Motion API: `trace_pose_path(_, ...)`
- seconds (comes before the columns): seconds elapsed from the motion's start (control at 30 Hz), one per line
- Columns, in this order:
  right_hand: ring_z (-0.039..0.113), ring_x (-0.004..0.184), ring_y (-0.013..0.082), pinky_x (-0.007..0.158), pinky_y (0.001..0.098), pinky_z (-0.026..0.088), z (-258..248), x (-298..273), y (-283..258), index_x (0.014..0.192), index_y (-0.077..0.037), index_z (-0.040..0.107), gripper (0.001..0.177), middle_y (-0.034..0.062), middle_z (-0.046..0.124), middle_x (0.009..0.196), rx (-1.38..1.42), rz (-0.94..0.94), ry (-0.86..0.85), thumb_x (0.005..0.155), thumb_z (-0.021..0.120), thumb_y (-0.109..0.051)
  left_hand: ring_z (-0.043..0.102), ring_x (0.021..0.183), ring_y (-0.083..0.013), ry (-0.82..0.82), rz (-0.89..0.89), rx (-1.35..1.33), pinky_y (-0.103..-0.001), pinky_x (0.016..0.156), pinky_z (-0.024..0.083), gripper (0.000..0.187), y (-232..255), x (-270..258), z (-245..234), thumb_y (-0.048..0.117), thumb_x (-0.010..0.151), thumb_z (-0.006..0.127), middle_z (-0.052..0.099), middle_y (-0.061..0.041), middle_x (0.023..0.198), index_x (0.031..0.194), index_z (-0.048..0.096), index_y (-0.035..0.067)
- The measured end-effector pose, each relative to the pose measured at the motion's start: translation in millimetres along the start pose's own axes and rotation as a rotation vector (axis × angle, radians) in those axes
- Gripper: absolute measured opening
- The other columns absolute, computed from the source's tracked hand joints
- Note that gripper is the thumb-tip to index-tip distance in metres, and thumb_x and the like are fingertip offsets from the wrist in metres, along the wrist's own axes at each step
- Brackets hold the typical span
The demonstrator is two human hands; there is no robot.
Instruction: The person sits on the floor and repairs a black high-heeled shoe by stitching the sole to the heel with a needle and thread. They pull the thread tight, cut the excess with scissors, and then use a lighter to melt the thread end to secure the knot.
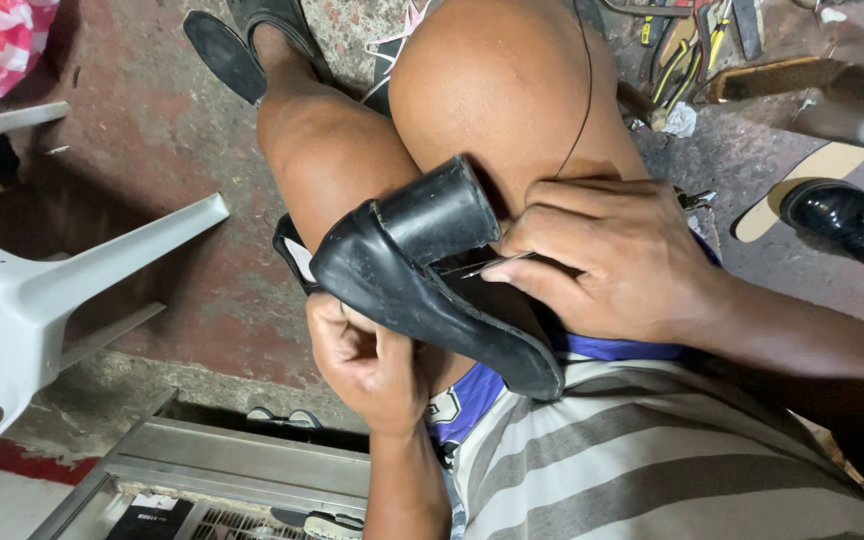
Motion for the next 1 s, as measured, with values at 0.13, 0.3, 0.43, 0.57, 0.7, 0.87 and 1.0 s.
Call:
trace_pose_path(0.13,0.059,0.064,0.0118,0.06,0.0314,0.049,-7,-2,23,0.082,-0.009,0.064,0.02,-0.0003,0.063,0.074,0.234,0.132,-0.072,0.09,0.079,-0.02,0.063,0.092,-0.0092,-0.159,-0.066,0.062,-0.025,0.084,0.051,0.025,18,9,13,0.014,0.1,0.066,0.065,-0.005,0.104,0.118,0.057,-0.002)
trace_pose_path(0.3,0.058,0.078,0.012,0.069,0.0295,0.049,-22,-9,35,0.09,-0.008,0.059,0.013,0.0071,0.061,0.094,0.78,0.214,-0.038,0.099,0.065,-0.016,0.062,0.097,-0.0122,-0.231,0.219,0.439,-0.027,0.088,0.051,0.024,45,16,26,0.015,0.101,0.069,0.064,-0.007,0.106,0.113,0.062,-0.005)
trace_pose_path(0.43,0.061,0.096,0.0185,0.061,0.0226,0.053,-17,-3,35,0.098,-0.008,0.058,0.016,0.0169,0.062,0.11,1.324,0.112,0.005,0.106,0.057,-0.021,0.057,0.082,-0.0102,-0.24,0.171,0.481,-0.024,0.076,0.048,0.022,42,22,21,0.017,0.097,0.074,0.064,-0.004,0.094,0.105,0.067,-0.002)
trace_pose_path(0.57,0.065,0.082,0.0184,0.064,0.0264,0.055,-5,-1,33,0.104,-0.006,0.056,0.016,0.0167,0.064,0.098,1.535,0.071,0.02,0.111,0.053,-0.021,0.058,0.082,-0.0085,-0.253,0.17,0.458,-0.022,0.076,0.049,0.022,40,24,18,0.017,0.097,0.076,0.065,-0.003,0.098,0.106,0.067,-0.002)
trace_pose_path(0.7,0.064,0.072,0.013,0.08,0.0386,0.058,-2,1,27,0.107,-0.006,0.054,0.014,0.0072,0.06,0.082,1.583,0.079,-0.003,0.111,0.053,-0.02,0.055,0.079,-0.0069,-0.256,0.116,0.436,-0.023,0.076,0.047,0.021,36,28,12,0.016,0.093,0.077,0.062,-0.001,0.092,0.1,0.067,-0.001)
trace_pose_path(0.87,0.051,0.073,0.0116,0.07,0.0311,0.05,0,4,15,0.103,-0.005,0.05,0.018,0.0033,0.048,0.078,1.461,0.148,-0.034,0.112,0.052,-0.021,0.051,0.077,-0.0063,-0.247,0.07,0.39,-0.023,0.07,0.042,0.019,32,31,8,0.014,0.089,0.078,0.058,0.002,0.084,0.09,0.065,0.0)
trace_pose_path(1.0,0.051,0.073,0.0114,0.07,0.0292,0.047,-1,6,12,0.104,-0.006,0.047,0.02,0.0021,0.047,0.081,1.376,0.148,-0.056,0.114,0.05,-0.023,0.038,0.07,-0.0054,-0.227,0.054,0.408,-0.024,0.063,0.029,0.028,30,32,4,0.012,0.084,0.081,0.044,0.004,0.074,0.077,0.056,0.002)
Point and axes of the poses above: each hand's wrist, its own x-axis towards the middle knuckle, its own z-axis out of the palm, y = z × x, the point moved 5 cm from there along x, towards the middle knuckle
